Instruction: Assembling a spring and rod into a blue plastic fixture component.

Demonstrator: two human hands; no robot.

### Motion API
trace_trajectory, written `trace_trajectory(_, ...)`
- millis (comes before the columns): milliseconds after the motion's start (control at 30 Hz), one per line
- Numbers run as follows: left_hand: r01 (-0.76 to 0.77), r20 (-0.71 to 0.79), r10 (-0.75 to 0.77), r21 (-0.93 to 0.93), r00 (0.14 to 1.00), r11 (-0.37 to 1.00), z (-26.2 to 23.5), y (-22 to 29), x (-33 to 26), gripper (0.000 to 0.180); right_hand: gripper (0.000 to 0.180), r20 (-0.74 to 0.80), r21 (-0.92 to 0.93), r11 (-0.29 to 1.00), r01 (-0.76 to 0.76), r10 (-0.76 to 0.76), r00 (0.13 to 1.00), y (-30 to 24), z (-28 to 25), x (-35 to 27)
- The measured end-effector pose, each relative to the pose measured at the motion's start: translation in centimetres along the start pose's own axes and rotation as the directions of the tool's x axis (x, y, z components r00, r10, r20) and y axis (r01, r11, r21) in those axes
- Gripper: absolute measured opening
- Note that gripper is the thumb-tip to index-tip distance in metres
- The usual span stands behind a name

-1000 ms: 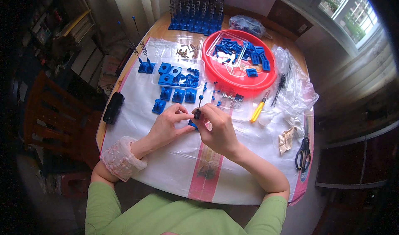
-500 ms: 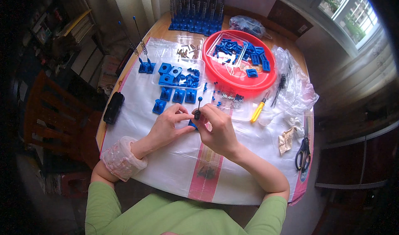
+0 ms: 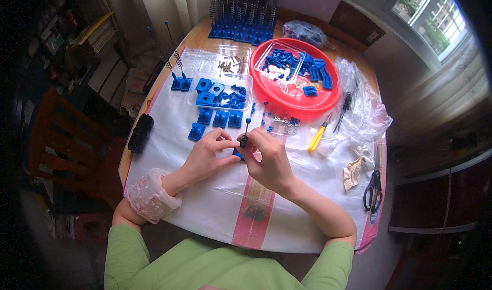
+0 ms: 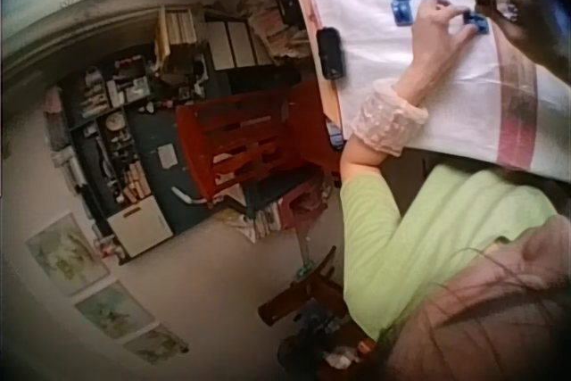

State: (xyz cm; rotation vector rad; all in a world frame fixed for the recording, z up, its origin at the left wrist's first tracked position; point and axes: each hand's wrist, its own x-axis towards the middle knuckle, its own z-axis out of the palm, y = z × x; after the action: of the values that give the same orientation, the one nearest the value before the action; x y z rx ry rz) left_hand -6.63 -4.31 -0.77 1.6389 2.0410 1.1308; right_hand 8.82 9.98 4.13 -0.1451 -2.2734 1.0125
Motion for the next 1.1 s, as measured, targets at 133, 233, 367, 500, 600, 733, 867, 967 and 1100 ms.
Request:
trace_trajectory(133, 0.001, 0.001, -0.001, 0.01, 1.0, 1.0, -0.1, 0.1, 0.0, 0.033, 0.017, 0.001, -0.001, 1.0, -0.006, 0.006, 1.0, 0.1, 0.1, -0.1)
trace_trajectory(233, -0.004, -0.002, 0.004, 0.011, 1.0, 1.0, -0.1, 0.1, 0.0, 0.033, 0.017, 0.003, 0.005, 1.0, -0.008, 0.008, 1.0, 0.0, 0.0, -0.1)
trace_trajectory(367, 0.0, -0.001, 0.0, 0.012, 1.0, 1.0, 0.0, 0.1, 0.0, 0.033, 0.023, 0.006, -0.034, 0.999, -0.035, 0.035, 0.999, 0.2, 0.0, -0.2)
trace_trajectory(500, -0.003, -0.001, 0.003, 0.008, 1.0, 1.0, 0.0, 0.0, 0.0, 0.033, 0.02, -0.001, -0.017, 1.0, -0.007, 0.007, 1.0, 0.1, 0.1, -0.1)
trace_trajectory(600, -0.006, -0.005, 0.006, 0.015, 1.0, 1.0, 0.0, 0.1, 0.0, 0.034, 0.018, -0.024, -0.006, 1.0, 0.009, -0.009, 1.0, -0.4, -0.2, 0.1)
trace_trajectory(733, 0.005, -0.001, -0.005, 0.011, 1.0, 1.0, 0.0, 0.1, 0.0, 0.035, 0.017, -0.04, -0.027, 0.999, 0.025, -0.026, 0.999, -1.1, -1.0, 0.5)
trace_trajectory(867, 0.005, -0.003, -0.005, 0.008, 1.0, 1.0, 0.0, 0.2, 0.0, 0.035, 0.016, -0.04, -0.023, 1.0, 0.014, -0.015, 0.999, -1.2, -1.1, 0.5)
trace_trajectory(967, 0.008, 0.0, -0.008, 0.006, 1.0, 1.0, 0.0, 0.1, 0.0, 0.035, 0.016, -0.033, -0.025, 1.0, 0.006, -0.006, 0.999, -1.0, -1.0, 0.4)
trace_trajectory(1100, 0.003, -0.004, -0.003, 0.005, 1.0, 1.0, 0.1, 0.0, 0.1, 0.034, 0.017, -0.04, -0.016, 1.0, 0.004, -0.005, 0.999, -1.0, -0.9, 0.5)
